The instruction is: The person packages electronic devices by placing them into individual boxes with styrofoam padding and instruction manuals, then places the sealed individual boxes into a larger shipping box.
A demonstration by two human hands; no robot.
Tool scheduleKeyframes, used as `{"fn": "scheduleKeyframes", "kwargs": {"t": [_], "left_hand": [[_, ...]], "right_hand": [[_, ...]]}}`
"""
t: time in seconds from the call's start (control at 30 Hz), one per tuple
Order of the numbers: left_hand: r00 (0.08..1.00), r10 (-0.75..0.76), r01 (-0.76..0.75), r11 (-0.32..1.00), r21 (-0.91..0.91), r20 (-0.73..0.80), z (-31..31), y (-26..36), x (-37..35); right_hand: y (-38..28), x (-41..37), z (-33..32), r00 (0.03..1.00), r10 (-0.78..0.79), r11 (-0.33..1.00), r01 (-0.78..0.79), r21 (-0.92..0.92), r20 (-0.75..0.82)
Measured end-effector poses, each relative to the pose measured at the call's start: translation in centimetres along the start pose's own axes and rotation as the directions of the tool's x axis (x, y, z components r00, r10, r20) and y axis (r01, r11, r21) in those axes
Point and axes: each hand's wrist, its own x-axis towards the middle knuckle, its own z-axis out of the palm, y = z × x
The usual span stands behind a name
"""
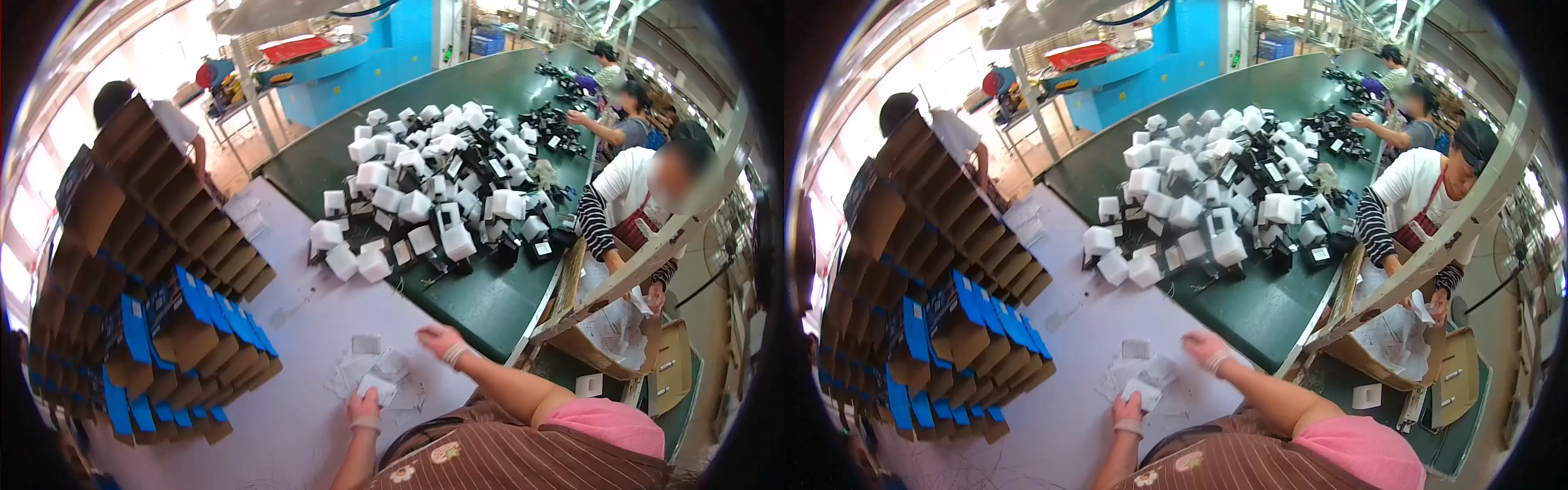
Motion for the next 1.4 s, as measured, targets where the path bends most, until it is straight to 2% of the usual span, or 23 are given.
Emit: {"fn": "scheduleKeyframes", "kwargs": {"t": [0.07,0.1,0.13,0.2,0.23,0.3,0.33,0.43,0.57,0.63,0.7,0.73,0.8,0.87,0.9,0.97,1.07,1.17,1.23,1.27,1.3,1.33,1.4], "left_hand": [[0.997,0.071,-0.076,0.987,-0.139,-0.042,-3.7,0.0,0.8],[0.999,0.015,-0.024,0.981,-0.193,-0.047,1.0,-0.4,-4.8],[0.993,0.065,-0.085,0.974,-0.211,-0.103,0.0,0.6,-4.4],[0.959,0.174,-0.226,0.944,-0.238,-0.222,-1.3,0.6,-2.9],[0.938,0.209,-0.282,0.925,-0.255,-0.277,-1.3,0.5,-2.9],[0.906,0.330,-0.354,0.934,-0.047,-0.266,-1.9,0.7,-3.2],[0.889,0.384,-0.381,0.922,0.061,-0.249,-2.4,1.0,-3.8],[0.987,0.005,0.047,0.949,0.311,-0.164,-3.9,2.4,-5.9],[0.995,0.062,-0.026,0.923,0.383,-0.082,-4.7,1.3,-7.1],[0.996,0.074,-0.049,0.911,0.410,-0.047,-4.7,0.9,-8.2],[0.993,-0.115,0.113,0.969,0.221,-0.005,-3.7,2.2,-7.2],[0.979,-0.202,0.197,0.973,0.124,0.029,-2.8,3.5,-6.3],[0.985,0.108,-0.103,0.994,-0.042,0.134,-0.7,6.6,-5.1],[0.942,0.148,-0.026,0.927,-0.373,0.300,2.9,13.6,-5.0],[0.912,0.140,-0.002,0.941,-0.337,0.386,3.5,14.1,-3.2],[0.838,0.341,-0.036,0.813,-0.581,0.426,6.6,18.5,-3.1],[0.863,0.435,-0.270,0.827,-0.494,0.257,6.7,19.1,-4.6],[0.829,0.510,-0.275,0.729,-0.626,0.229,4.6,19.4,-8.1],[0.742,0.537,-0.377,0.829,-0.413,0.400,2.2,19.3,-7.7],[0.714,0.576,-0.484,0.817,-0.313,0.398,0.1,19.0,-7.7],[0.685,0.613,-0.583,0.785,-0.209,0.394,-1.9,18.7,-7.7],[0.645,0.687,-0.698,0.708,-0.107,0.334,-3.5,17.6,-8.4],[0.824,0.477,-0.397,0.871,-0.290,0.306,-5.5,18.4,-11.9]], "right_hand": [[0.1,3.5,0.0,0.983,0.099,0.982,-0.071,0.177,-0.154],[4.1,2.8,-7.2,0.925,0.284,0.940,-0.217,0.262,-0.254],[5.1,6.1,-7.6,0.893,0.413,0.844,-0.300,0.445,-0.180],[6.1,12.0,-8.1,0.804,0.592,0.535,-0.437,0.723,0.047],[4.9,12.7,-8.7,0.789,0.609,0.436,-0.415,0.799,0.077],[2.1,13.9,-9.0,0.760,0.631,0.212,-0.363,0.907,0.156],[1.3,14.9,-9.2,0.667,0.703,-0.138,-0.213,0.967,0.247],[2.7,16.6,-9.4,0.752,0.622,-0.291,-0.037,0.956,0.218],[8.3,20.8,-9.9,0.749,0.627,-0.067,-0.223,0.973,0.215],[8.1,19.0,-9.9,0.798,0.569,-0.170,-0.122,0.978,0.199],[8.1,15.9,-8.7,0.867,0.479,-0.244,-0.020,0.970,0.138],[5.0,13.1,-8.3,0.882,0.467,-0.203,0.038,0.978,0.063],[1.4,8.6,-7.5,0.954,0.301,-0.016,0.004,1.000,0.001],[-3.7,4.1,-6.6,0.987,0.150,0.064,-0.073,0.995,0.063],[-5.6,2.4,-6.1,0.991,0.071,0.087,-0.117,0.989,0.111],[-8.0,-0.8,-4.3,0.990,-0.125,0.281,-0.026,0.959,0.064],[-11.1,-6.5,-2.5,0.996,-0.093,0.382,0.031,0.924,0.005],[-12.8,-10.1,-2.3,0.989,-0.147,0.469,0.049,0.882,0.023],[-13.2,-11.6,-2.3,0.972,-0.216,0.565,0.050,0.823,0.089],[-15.0,-12.2,-4.7,0.952,-0.117,0.778,-0.089,0.622,0.282],[-15.9,-11.6,-6.3,0.875,-0.316,0.757,-0.001,0.653,0.368],[-17.3,-10.8,-7.3,0.791,-0.491,0.522,-0.067,0.851,0.364],[-19.0,-9.9,-9.0,0.680,-0.497,0.746,0.017,0.665,0.539]]}}
